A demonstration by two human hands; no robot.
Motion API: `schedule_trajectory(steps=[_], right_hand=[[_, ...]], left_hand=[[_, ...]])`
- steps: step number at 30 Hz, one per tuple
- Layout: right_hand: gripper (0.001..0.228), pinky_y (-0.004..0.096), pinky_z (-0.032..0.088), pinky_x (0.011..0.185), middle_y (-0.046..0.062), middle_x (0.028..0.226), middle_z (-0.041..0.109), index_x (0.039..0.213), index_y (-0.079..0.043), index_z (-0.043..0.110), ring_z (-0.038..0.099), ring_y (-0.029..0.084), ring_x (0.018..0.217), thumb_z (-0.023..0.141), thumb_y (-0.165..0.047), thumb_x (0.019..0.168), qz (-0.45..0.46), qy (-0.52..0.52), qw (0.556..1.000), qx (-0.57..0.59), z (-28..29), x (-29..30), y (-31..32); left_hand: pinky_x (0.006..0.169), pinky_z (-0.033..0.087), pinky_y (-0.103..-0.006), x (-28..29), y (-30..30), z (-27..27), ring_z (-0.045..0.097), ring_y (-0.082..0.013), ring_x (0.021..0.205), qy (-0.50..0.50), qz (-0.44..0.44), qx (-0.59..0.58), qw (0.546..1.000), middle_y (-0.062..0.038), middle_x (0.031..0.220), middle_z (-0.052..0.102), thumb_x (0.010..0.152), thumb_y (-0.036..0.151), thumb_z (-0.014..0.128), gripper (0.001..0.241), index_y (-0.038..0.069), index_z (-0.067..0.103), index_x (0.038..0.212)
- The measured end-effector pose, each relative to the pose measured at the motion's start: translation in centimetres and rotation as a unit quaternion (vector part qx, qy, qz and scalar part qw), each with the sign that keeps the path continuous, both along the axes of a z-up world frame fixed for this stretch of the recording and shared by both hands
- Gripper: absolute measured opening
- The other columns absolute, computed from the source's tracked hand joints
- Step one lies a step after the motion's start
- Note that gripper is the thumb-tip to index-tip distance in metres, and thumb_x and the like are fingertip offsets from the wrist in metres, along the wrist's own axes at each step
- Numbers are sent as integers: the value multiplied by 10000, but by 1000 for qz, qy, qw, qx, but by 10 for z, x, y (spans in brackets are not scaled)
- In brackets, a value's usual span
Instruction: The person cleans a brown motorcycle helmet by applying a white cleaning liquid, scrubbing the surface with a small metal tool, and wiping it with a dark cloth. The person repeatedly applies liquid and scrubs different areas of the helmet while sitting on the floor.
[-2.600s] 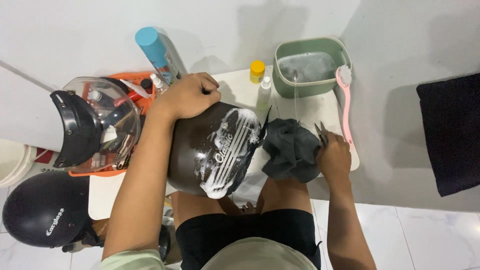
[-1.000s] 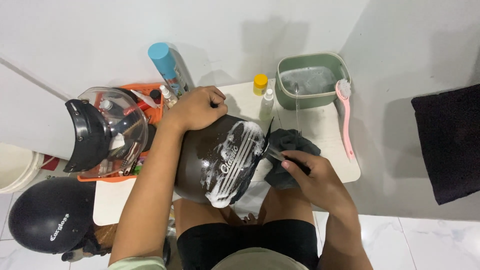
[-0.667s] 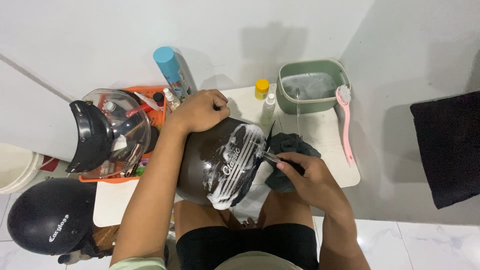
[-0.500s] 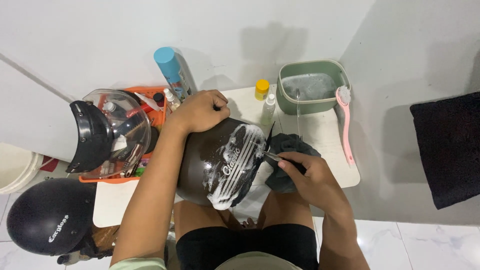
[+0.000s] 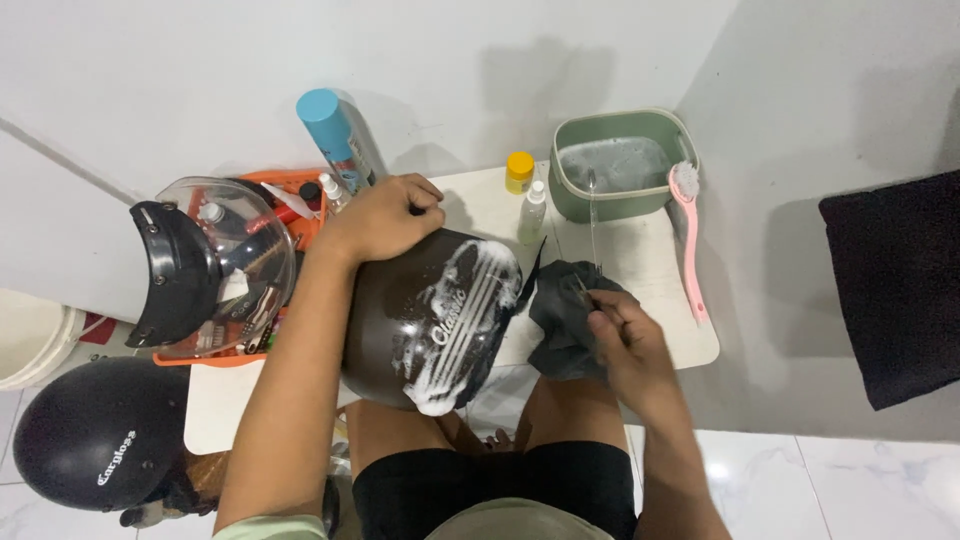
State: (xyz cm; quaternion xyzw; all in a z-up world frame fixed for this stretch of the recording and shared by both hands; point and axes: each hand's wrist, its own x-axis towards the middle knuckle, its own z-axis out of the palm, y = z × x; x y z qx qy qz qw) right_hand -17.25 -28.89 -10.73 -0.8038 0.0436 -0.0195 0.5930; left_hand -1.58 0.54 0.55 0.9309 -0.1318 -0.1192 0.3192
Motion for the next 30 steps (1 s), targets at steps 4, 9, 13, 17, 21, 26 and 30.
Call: schedule_trajectory(steps=[4,9,13,17,21,26,30], right_hand=[[385,360,498,599,124,730,617,1303,-7,629,586,202,645,455,-234,1045,6,-32,992,122,-49,-13,31],[377,457,516,876,194,1060,698,1316,-38,614,623,294,1041,509,-291,1057,33,-6,996,89,-43,-14,52],[398,542,480,1020,264,1193,713,1315,-77,664,613,430,1257,588,-333,1020,13,31,999,-28,15,-16,47],[321,417,548,779,161,952,774,1289,-97,668,695,237,913,548,-246,1031,33,-25,999,-26,24,-13,41],[280,408,529,765,160,936,722,1264,-40,585,631,230,868,468,-195,1063,53,-94,993,38,-20,-6,54],[270,364,503,752,74,904,604,1275,-33,542,559,182,860,414,-166,1079,91,-148,981,91,-57,-2,73],[257,337,468,715,34,822,542,1239,-37,559,508,153,786,400,-163,1081,76,-158,979,103,-55,1,80]], left_hand=[[1055,471,-513,7,9,-3,633,-410,1192,27,8,-3,1000,-123,1268,709,917,384,608,341,149,813,780],[1064,462,-502,12,15,-7,632,-372,1197,30,27,-10,999,-81,1266,709,914,399,616,319,176,815,801],[1081,449,-511,9,16,-9,620,-377,1220,32,29,-13,999,-92,1284,699,917,394,621,304,169,817,859],[1067,463,-511,12,13,-12,625,-385,1210,28,24,-11,999,-98,1272,700,908,379,623,305,154,817,840],[1071,465,-484,13,14,-14,628,-337,1212,31,28,-10,999,-66,1274,702,917,391,623,305,174,820,834],[1079,461,-490,10,15,-11,623,-349,1219,44,30,-16,998,-74,1282,699,919,386,618,309,165,818,839],[1060,467,-488,11,15,-11,631,-345,1192,37,25,-21,999,-87,1270,700,926,369,615,318,152,808,798]])
